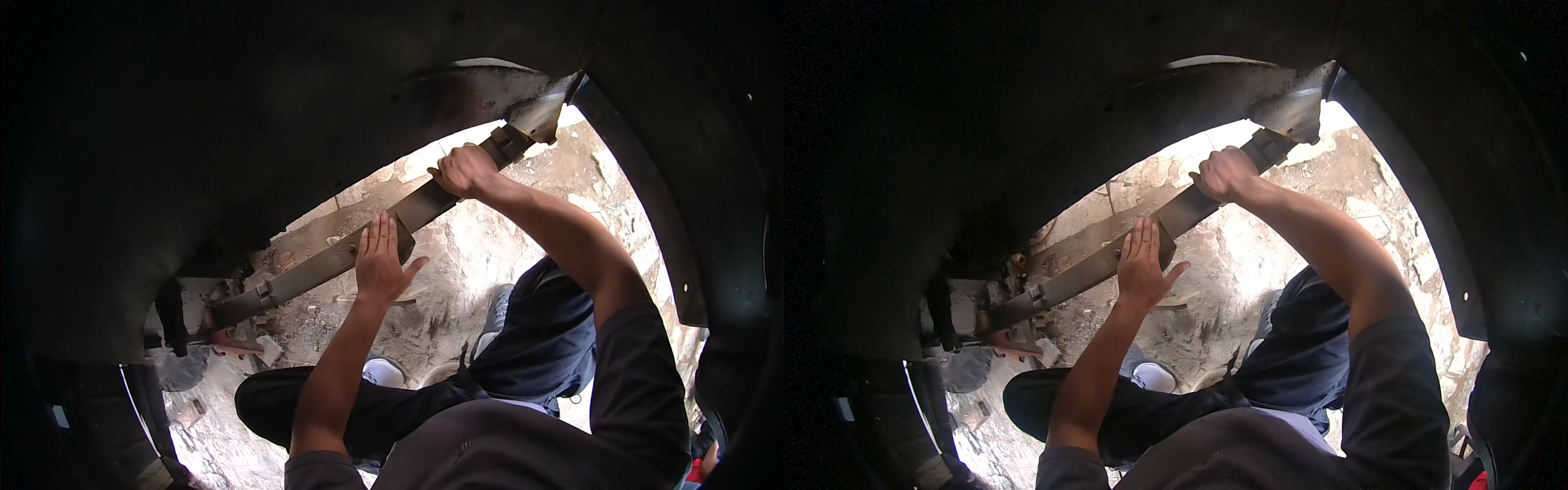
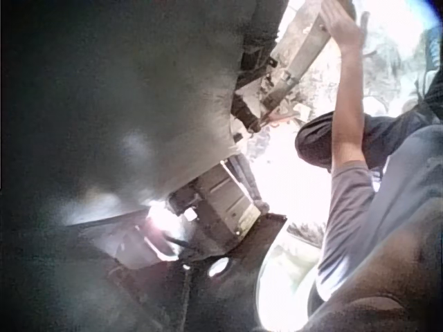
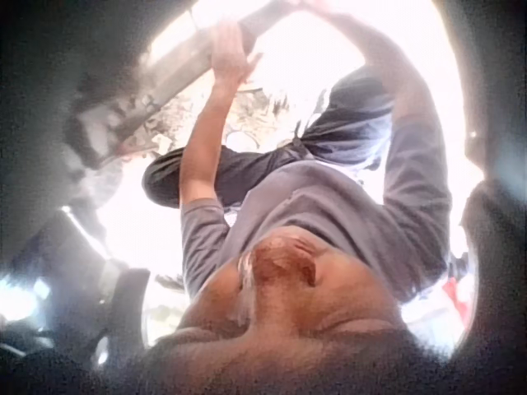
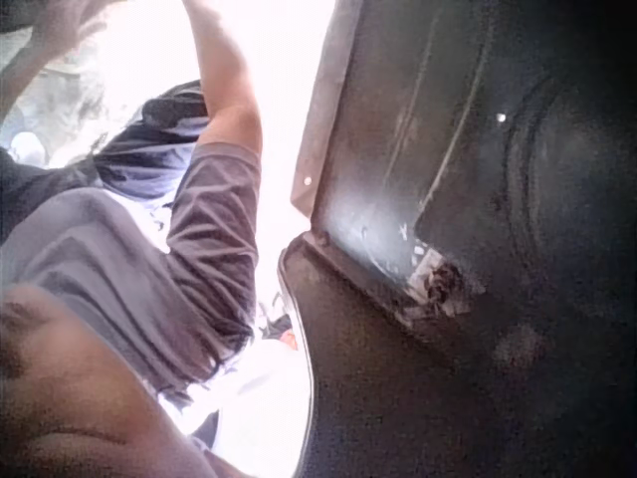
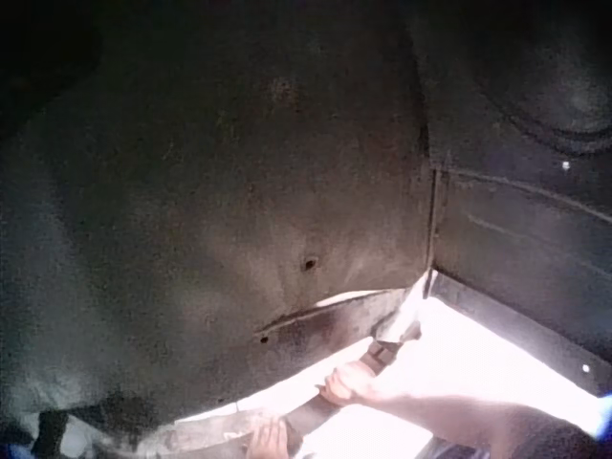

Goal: The person sits beneath a vehicle and uses a wrench to tighten bolts on a metal suspension component. They repeatedly adjust the wrench and turn the fasteners to secure the part in place.

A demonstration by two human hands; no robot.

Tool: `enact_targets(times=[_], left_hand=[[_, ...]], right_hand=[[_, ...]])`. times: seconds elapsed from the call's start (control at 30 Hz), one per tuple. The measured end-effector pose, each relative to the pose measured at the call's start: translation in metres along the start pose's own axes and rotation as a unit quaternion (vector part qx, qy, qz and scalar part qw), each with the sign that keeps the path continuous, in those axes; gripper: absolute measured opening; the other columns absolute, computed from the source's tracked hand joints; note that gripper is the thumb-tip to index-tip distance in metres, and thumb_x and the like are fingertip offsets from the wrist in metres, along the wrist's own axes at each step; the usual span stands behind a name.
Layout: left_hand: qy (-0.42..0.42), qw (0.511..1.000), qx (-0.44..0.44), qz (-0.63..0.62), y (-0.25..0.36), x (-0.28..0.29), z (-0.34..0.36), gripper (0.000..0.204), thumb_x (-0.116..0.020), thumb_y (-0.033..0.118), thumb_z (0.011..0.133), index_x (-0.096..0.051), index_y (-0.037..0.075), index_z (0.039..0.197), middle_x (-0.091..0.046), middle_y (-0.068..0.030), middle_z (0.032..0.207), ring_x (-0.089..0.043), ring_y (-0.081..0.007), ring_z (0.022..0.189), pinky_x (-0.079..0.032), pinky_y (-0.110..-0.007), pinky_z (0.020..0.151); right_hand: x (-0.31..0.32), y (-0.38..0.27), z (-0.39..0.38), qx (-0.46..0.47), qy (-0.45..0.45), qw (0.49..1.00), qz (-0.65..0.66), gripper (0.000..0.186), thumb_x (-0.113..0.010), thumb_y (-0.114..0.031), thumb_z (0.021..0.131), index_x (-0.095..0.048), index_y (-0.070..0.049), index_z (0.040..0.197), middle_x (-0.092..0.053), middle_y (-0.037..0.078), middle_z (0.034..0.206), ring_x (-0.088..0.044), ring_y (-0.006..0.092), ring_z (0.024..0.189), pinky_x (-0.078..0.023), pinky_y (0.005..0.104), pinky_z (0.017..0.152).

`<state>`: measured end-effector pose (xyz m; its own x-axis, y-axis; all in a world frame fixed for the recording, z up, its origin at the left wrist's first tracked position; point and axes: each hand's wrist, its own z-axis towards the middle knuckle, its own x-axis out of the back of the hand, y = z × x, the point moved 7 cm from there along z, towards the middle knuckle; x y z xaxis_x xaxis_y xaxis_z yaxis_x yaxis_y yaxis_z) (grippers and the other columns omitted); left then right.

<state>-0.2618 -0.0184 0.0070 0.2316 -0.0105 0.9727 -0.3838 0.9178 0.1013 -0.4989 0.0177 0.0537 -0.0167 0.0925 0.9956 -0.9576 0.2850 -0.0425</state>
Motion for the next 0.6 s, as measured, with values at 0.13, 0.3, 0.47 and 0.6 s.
enact_targets(times=[0.13, 0.3, 0.47, 0.6], left_hand=[[0.013, 0.999, 0.026, 0.015, -0.008, -0.004, 0.008, 0.105, -0.060, 0.072, 0.095, -0.039, -0.011, 0.157, -0.039, -0.0280, 0.166, -0.031, -0.0385, 0.158, -0.024, -0.051, 0.129], [0.035, 0.997, 0.068, -0.006, -0.013, -0.009, 0.022, 0.104, -0.058, 0.072, 0.097, -0.039, -0.011, 0.157, -0.039, -0.0271, 0.166, -0.031, -0.0380, 0.159, -0.021, -0.051, 0.130], [0.006, 0.999, 0.032, 0.014, 0.004, -0.002, -0.008, 0.102, -0.055, 0.071, 0.098, -0.041, -0.011, 0.156, -0.040, -0.0279, 0.165, -0.031, -0.0372, 0.159, -0.018, -0.050, 0.131], [0.006, 0.997, 0.075, 0.025, -0.026, -0.001, 0.020, 0.100, -0.054, 0.071, 0.099, -0.043, -0.010, 0.155, -0.042, -0.0281, 0.163, -0.031, -0.0370, 0.159, -0.019, -0.051, 0.131]], right_hand=[[-0.002, 0.000, 0.005, -0.001, 0.005, 1.000, 0.013, 0.051, -0.055, -0.042, 0.101, -0.078, -0.004, 0.077, -0.074, 0.023, 0.075, -0.073, 0.0373, 0.064, -0.058, 0.0469, 0.064], [0.000, -0.006, 0.003, 0.064, 0.053, 0.996, -0.011, 0.051, -0.051, -0.041, 0.103, -0.080, -0.004, 0.081, -0.075, 0.023, 0.078, -0.075, 0.0377, 0.073, -0.059, 0.0472, 0.072], [-0.002, 0.003, 0.006, -0.021, -0.036, 0.999, -0.007, 0.047, -0.052, -0.039, 0.101, -0.082, -0.007, 0.084, -0.076, 0.022, 0.081, -0.077, 0.0374, 0.080, -0.059, 0.0470, 0.080], [0.004, -0.006, 0.010, -0.012, -0.024, 1.000, 0.013, 0.046, -0.052, -0.037, 0.100, -0.081, -0.007, 0.081, -0.075, 0.023, 0.079, -0.076, 0.0385, 0.076, -0.060, 0.0470, 0.079]])
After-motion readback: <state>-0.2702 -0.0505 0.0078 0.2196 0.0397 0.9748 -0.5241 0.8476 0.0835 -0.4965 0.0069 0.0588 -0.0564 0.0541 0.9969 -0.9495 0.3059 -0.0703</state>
